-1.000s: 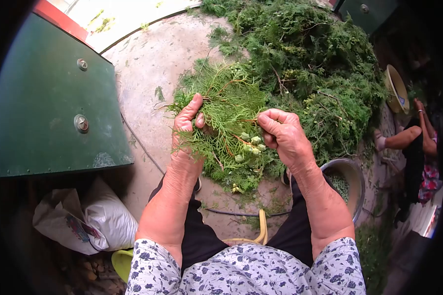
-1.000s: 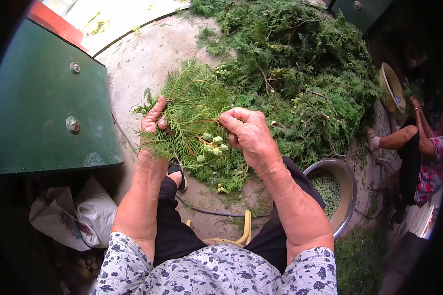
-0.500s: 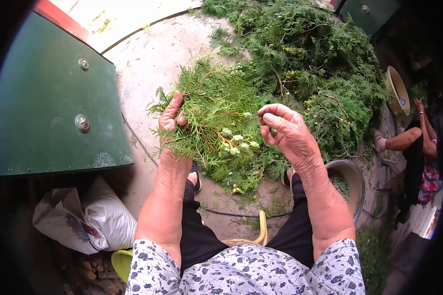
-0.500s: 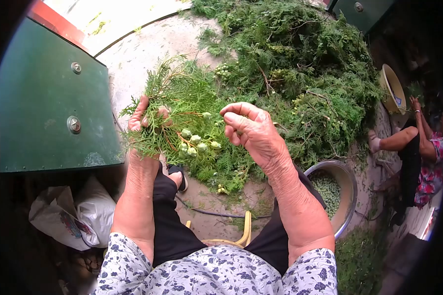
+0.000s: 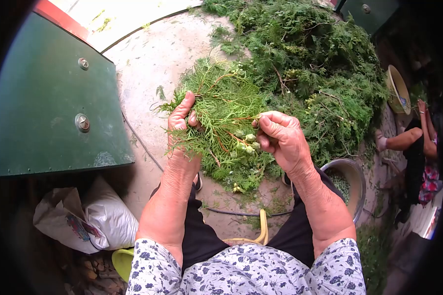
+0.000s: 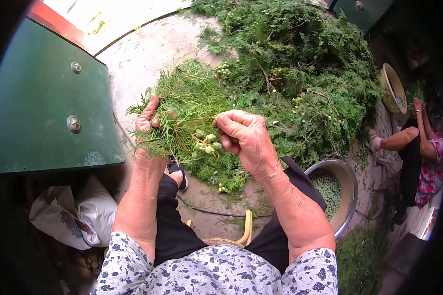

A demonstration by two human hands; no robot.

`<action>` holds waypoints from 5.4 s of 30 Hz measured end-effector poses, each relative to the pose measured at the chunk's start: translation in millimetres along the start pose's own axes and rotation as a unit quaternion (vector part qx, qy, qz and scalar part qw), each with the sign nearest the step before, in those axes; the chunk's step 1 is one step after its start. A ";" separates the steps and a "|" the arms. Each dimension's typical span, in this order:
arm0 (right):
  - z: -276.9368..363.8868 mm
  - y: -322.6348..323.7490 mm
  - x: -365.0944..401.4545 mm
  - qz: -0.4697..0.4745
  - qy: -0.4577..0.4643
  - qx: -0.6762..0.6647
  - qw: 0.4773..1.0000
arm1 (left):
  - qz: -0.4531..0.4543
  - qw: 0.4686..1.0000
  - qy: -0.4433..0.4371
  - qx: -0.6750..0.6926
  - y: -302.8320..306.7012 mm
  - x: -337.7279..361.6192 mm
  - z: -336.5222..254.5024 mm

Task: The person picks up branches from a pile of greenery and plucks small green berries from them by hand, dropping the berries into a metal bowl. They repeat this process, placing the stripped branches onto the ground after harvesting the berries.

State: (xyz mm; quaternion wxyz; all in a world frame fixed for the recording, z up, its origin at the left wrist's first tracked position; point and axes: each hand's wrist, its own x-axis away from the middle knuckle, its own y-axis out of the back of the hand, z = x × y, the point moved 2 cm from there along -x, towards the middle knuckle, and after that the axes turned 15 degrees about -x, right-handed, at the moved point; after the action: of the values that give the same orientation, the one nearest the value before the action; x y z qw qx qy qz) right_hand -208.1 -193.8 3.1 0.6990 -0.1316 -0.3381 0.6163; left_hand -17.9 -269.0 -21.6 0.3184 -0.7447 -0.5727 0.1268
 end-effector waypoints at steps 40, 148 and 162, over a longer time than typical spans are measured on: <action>-23.6 5.1 -12.1 0.011 0.044 0.090 0.995 | 0.010 1.000 -0.008 -0.008 -7.4 5.0 -4.1; -37.8 -3.4 -4.3 0.093 -0.184 -0.101 0.973 | 0.173 0.596 -0.262 -0.739 -36.6 10.4 15.0; -31.3 -7.9 0.5 0.090 -0.141 -0.084 0.982 | 0.093 0.796 -0.172 -0.573 -28.8 12.4 5.2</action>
State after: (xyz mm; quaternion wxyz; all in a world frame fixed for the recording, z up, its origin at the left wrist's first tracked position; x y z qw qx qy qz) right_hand -182.1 -187.8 -15.1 0.5724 -0.1319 -0.4703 0.6586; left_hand -39.2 -251.7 -5.5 -0.2839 -0.8064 -0.5141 -0.0693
